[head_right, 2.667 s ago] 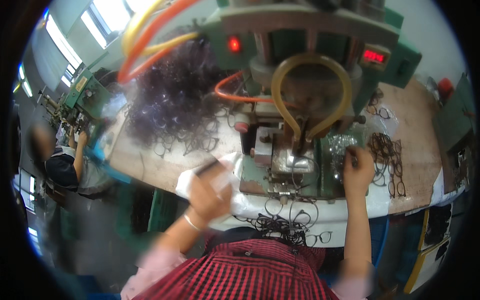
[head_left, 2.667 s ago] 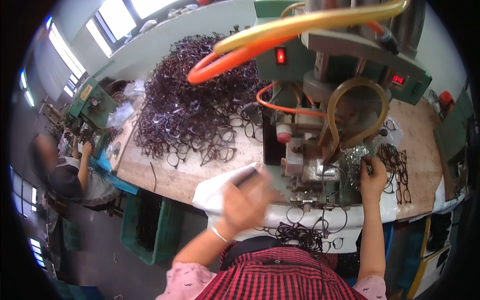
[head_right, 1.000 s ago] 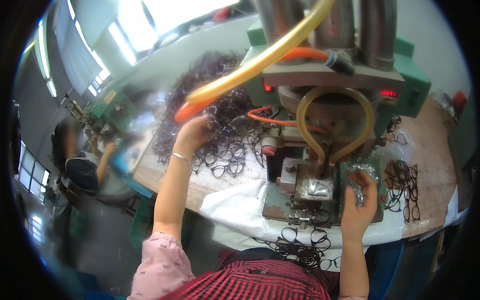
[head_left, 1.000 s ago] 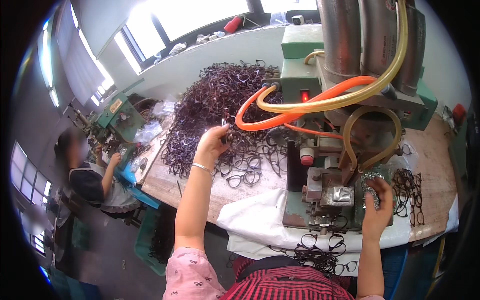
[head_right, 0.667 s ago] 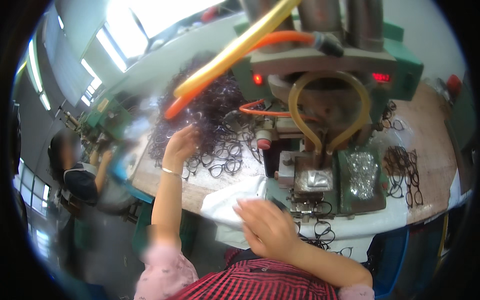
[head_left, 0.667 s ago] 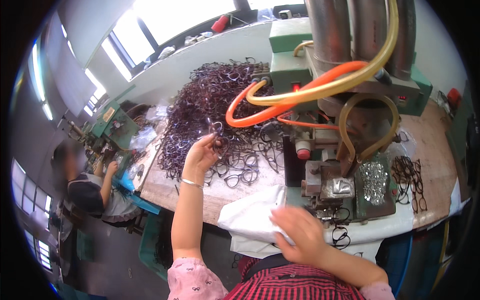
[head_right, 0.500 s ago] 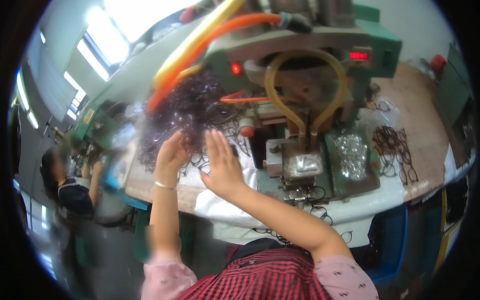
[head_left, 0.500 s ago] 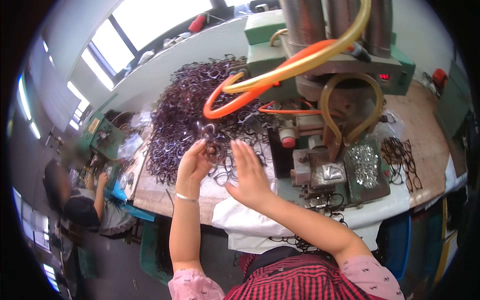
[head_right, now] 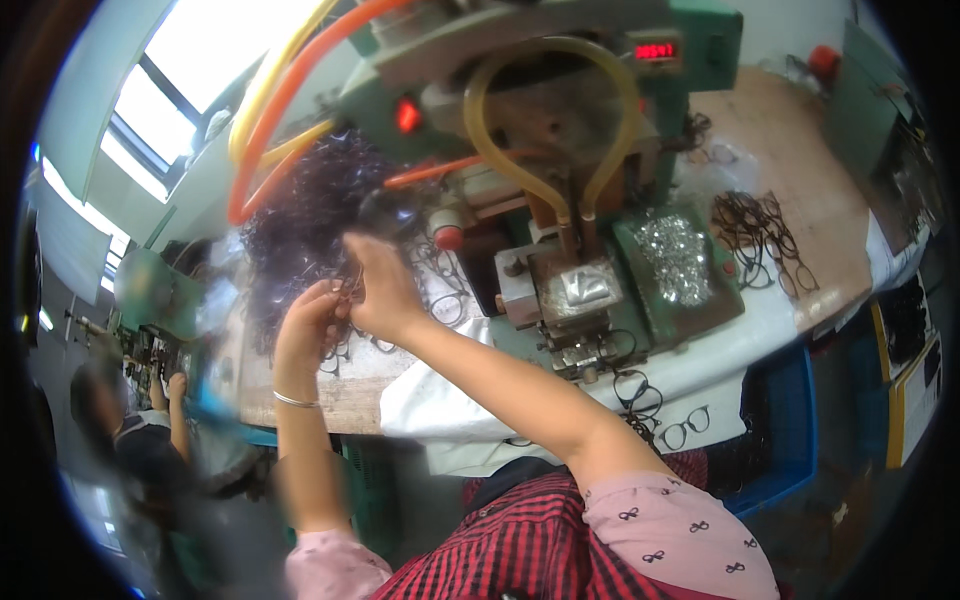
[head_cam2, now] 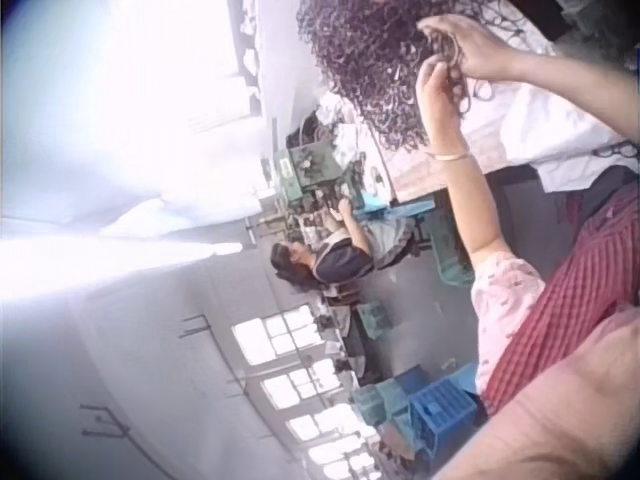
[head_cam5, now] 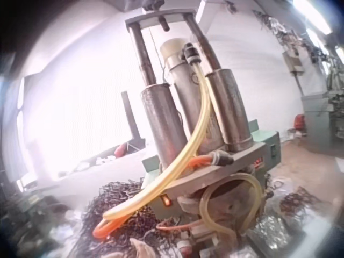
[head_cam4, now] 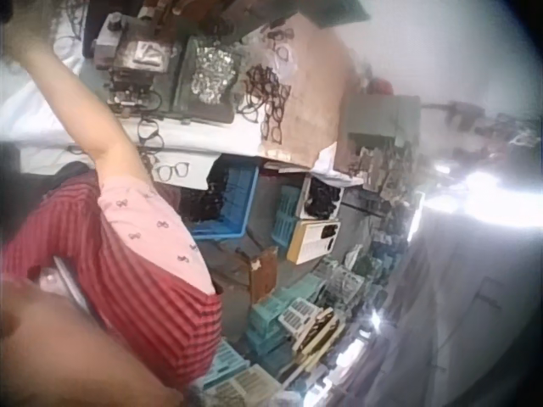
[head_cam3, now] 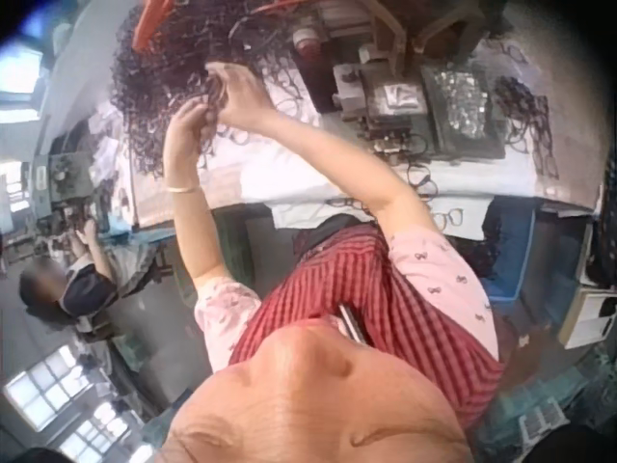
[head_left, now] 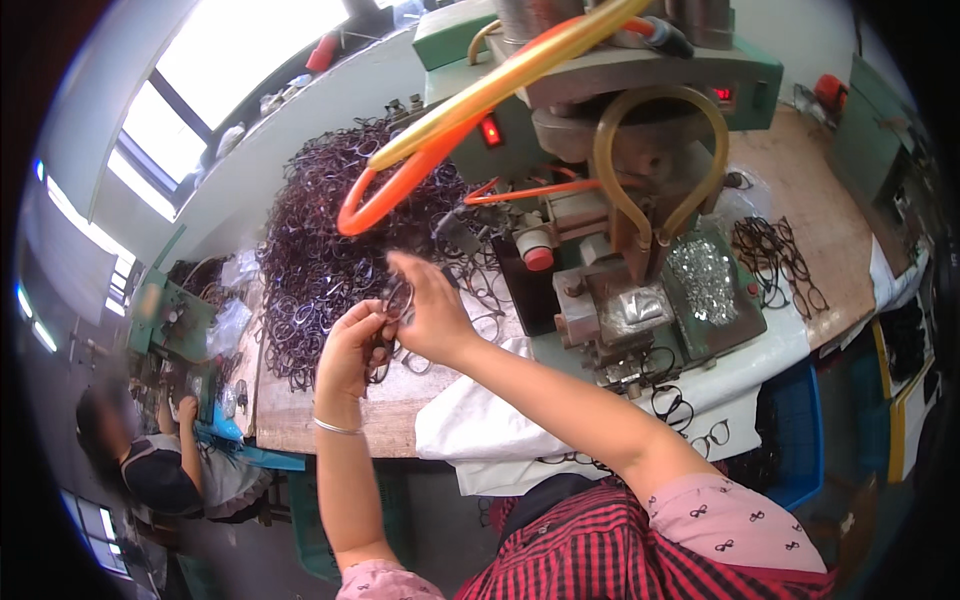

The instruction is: The person repeatedly picks up eyeglass frames and small metal components from a pile, places them into a press machine, activates the press, and removes the assembled glasses. The process is repeated continuously throughout the clip.

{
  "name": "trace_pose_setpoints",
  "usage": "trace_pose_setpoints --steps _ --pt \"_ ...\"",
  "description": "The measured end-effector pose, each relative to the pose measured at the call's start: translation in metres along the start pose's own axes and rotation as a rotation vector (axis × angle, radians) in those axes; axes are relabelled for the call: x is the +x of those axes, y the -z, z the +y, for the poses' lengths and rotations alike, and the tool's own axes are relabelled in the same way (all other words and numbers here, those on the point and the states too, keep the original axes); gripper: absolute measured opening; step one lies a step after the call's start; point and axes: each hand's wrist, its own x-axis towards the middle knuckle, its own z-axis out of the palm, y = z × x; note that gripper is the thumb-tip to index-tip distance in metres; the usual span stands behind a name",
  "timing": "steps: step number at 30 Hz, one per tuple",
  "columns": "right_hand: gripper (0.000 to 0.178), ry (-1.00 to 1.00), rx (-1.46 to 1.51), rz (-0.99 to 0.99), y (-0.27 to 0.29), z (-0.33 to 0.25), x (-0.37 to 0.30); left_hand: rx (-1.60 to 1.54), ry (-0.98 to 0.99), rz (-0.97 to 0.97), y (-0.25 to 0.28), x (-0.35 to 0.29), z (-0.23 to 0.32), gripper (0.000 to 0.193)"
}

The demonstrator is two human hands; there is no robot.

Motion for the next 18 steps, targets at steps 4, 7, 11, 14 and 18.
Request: trace_pose_setpoints --steps 4,7,11,14,18 --pt "0.027 -0.248 -0.113 -0.217 0.006 0.023 -0.001 -0.324 -0.315 0.445 -0.005 -0.015 0.005 0.029" --pt "0.042 -0.356 -0.490 -0.236 -0.006 0.067 -0.018 -0.351 -0.578 0.334 0.045 -0.046 0.034 0.016" --pt "0.066 -0.044 -0.512 -0.161 0.007 0.046 -0.046 -0.114 -0.699 0.382 -0.007 -0.055 0.014 0.006" --pt "0.039 0.074 -0.016 -0.402 0.113 -0.025 -0.088 -0.018 -1.018 0.365 -0.068 -0.091 -0.026 0.008" --pt "0.014 0.324 -0.460 0.069 0.287 -0.029 -0.101 0.232 -1.215 -0.175 -0.133 -0.100 -0.066 0.015"
